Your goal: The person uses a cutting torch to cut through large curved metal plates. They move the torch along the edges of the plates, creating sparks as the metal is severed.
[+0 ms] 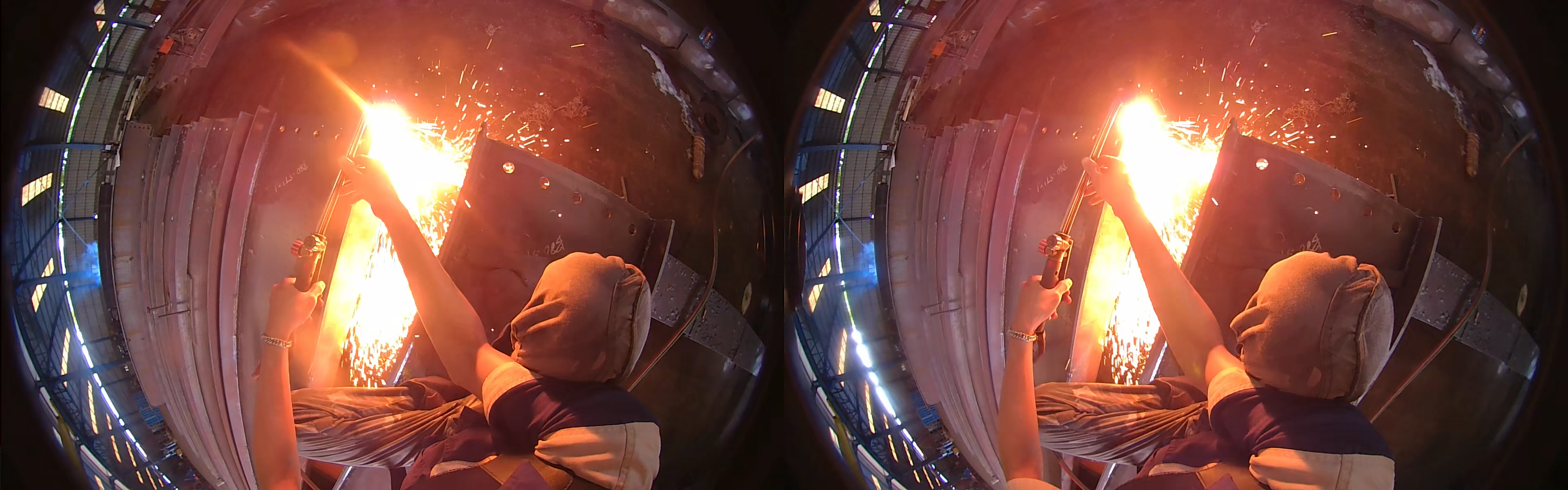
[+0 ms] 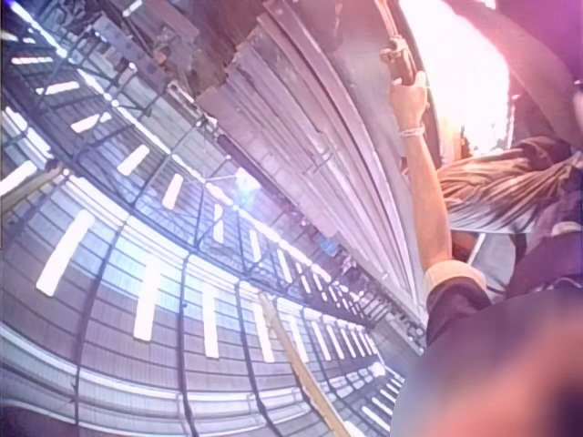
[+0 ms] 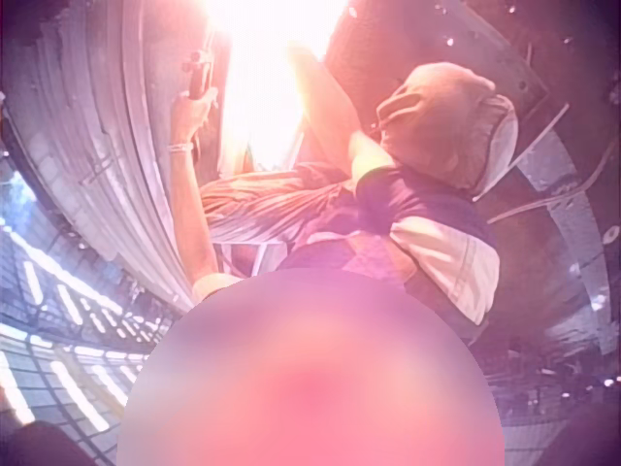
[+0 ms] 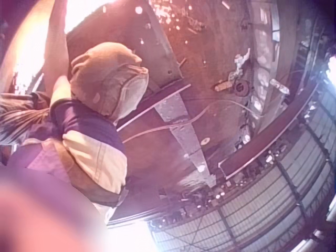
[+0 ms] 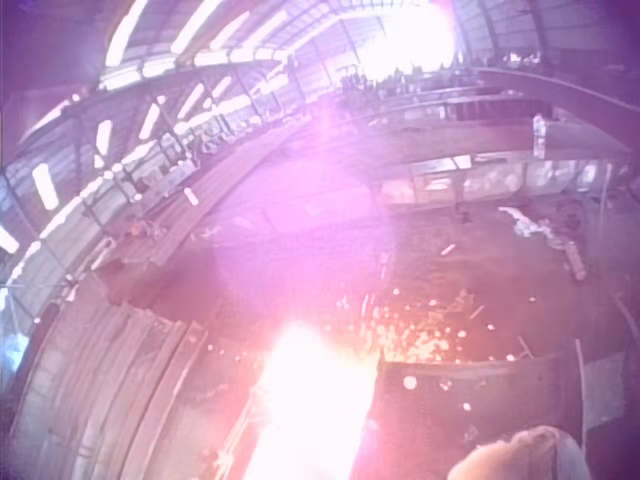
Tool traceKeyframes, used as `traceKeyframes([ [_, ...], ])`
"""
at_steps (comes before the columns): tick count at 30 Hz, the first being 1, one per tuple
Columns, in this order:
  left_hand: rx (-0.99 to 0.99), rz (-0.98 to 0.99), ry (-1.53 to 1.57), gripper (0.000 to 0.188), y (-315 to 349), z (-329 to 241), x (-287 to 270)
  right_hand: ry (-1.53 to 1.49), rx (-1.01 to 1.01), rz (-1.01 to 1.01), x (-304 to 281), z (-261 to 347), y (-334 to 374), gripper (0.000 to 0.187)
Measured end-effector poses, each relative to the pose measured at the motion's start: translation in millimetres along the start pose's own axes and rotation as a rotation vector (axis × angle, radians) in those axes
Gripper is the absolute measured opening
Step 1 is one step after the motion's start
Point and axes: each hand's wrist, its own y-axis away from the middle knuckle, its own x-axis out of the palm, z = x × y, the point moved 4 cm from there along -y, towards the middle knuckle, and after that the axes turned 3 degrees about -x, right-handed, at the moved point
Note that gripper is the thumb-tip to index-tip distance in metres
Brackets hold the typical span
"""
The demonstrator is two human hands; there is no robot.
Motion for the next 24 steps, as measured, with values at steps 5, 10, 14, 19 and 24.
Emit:
traceKeyframes([
  [5,-0.017,0.012,0.046,0.032,3.5,1.6,-1.1,0.086,0.056,-0.005,2.1,16.5,11.4,0.059],
  [10,0.022,0.014,0.059,0.034,2.7,4.9,-0.8,0.108,0.043,-0.021,1.1,25.1,15.7,0.051],
  [14,0.06,-0.025,0.044,0.032,-0.7,5.1,-0.3,0.149,0.005,-0.023,-1.0,32.8,17.7,0.043],
  [19,0.144,-0.08,0.061,0.032,-4.5,1.8,1.0,-0.001,-0.059,-0.061,-0.6,42.3,17.7,0.035],
  [24,0.249,-0.125,-0.032,0.037,-13.2,-6.4,2.4,-0.038,-0.112,-0.082,-21.1,51.1,24.0,0.033],
])
